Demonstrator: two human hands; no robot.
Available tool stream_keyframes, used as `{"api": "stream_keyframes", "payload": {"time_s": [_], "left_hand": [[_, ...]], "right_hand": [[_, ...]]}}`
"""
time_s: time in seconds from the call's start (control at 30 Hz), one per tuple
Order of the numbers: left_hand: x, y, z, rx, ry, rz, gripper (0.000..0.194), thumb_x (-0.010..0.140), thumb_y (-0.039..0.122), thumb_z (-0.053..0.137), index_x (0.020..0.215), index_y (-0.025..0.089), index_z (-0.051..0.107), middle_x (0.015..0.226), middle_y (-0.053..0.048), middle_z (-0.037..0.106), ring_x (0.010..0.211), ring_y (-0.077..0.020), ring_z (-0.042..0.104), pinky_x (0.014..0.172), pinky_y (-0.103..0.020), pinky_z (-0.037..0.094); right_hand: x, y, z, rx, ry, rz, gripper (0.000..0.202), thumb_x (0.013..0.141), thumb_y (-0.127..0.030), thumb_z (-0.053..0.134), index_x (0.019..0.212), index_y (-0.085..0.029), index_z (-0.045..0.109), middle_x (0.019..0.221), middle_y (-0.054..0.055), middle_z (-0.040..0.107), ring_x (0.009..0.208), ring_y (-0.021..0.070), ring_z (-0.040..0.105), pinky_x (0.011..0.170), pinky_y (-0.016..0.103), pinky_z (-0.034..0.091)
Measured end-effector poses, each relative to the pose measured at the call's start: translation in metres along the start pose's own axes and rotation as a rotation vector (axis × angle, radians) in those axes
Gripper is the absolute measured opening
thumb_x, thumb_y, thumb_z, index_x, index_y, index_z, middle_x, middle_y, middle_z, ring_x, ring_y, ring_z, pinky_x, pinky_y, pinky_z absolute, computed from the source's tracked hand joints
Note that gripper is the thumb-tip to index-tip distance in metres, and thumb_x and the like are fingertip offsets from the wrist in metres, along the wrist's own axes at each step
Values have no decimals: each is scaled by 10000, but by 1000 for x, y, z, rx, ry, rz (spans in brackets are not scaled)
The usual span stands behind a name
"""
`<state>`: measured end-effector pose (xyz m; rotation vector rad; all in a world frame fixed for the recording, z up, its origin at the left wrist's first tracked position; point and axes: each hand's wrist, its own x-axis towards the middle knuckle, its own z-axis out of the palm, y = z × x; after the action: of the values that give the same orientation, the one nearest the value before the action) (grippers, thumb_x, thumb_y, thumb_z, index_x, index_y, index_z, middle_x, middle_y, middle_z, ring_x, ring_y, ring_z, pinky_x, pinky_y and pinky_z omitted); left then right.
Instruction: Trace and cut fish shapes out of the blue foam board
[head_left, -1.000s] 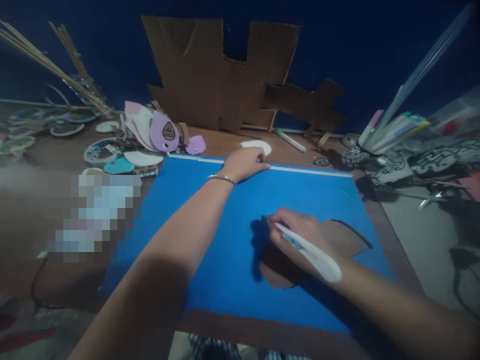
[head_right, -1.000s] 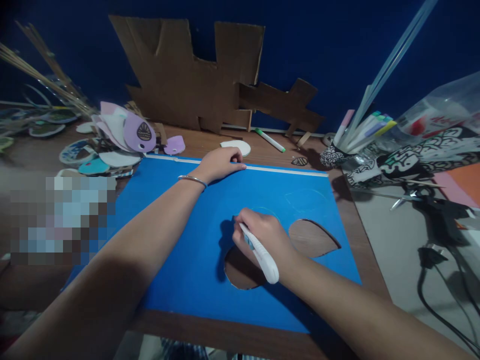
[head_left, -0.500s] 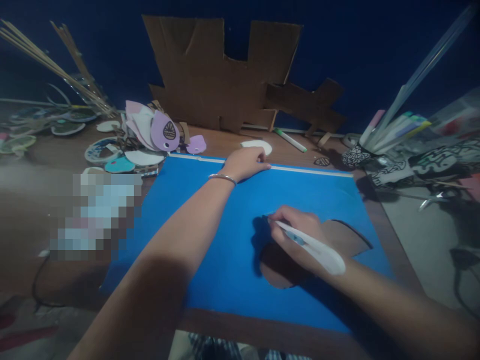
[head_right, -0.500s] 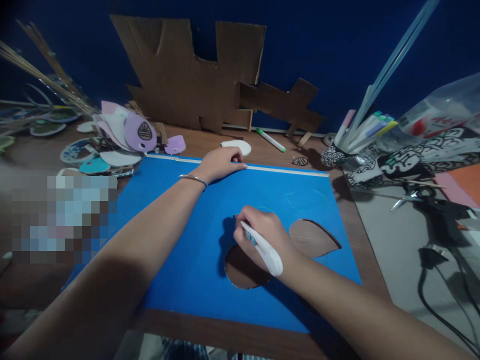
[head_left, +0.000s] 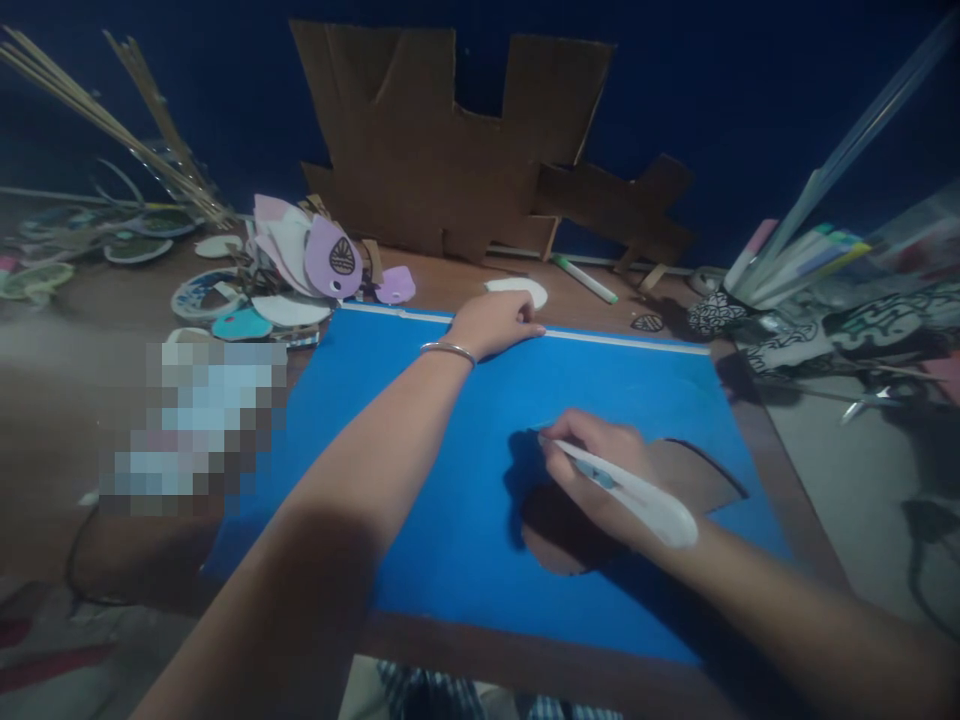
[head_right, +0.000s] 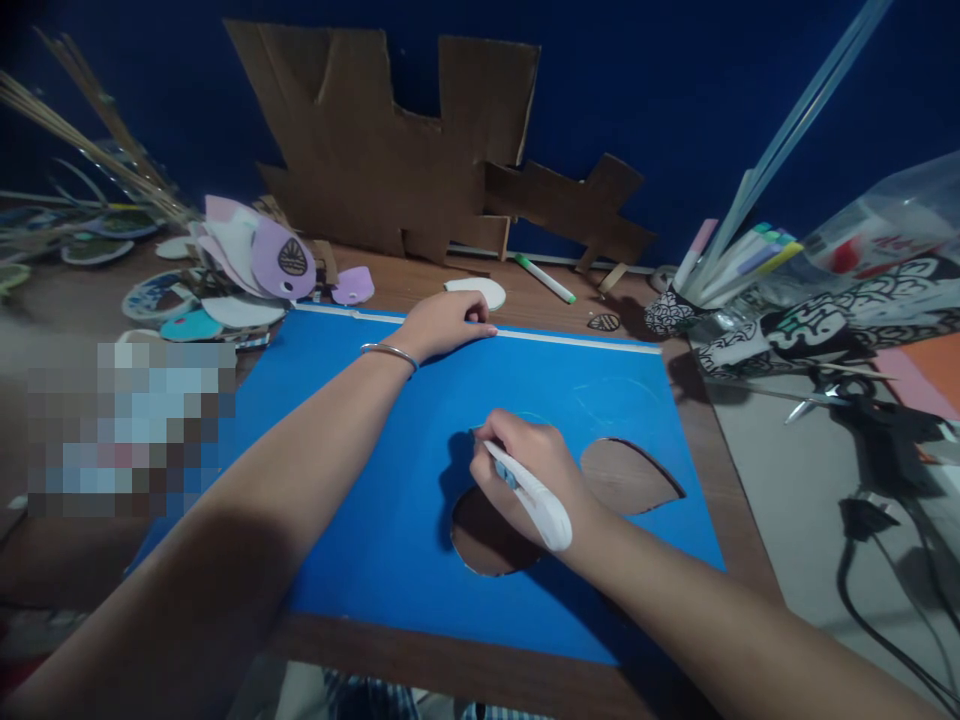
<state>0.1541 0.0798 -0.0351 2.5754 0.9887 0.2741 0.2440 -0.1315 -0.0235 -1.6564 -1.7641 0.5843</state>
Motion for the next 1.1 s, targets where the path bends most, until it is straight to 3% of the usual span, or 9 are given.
{"api": "stream_keyframes", "payload": {"time_s": [1.1], "left_hand": [[1,-1,1,-15,-21,-11,309,754,498,537,876,216,573,874,-18,630,735,-170,533,590,-269,325]], "right_hand": [[-1,-3,-6,-23,-74,26,103,804,-191,449,721,-225,499,613,6,595,512,137,541,458,256,333]]}}
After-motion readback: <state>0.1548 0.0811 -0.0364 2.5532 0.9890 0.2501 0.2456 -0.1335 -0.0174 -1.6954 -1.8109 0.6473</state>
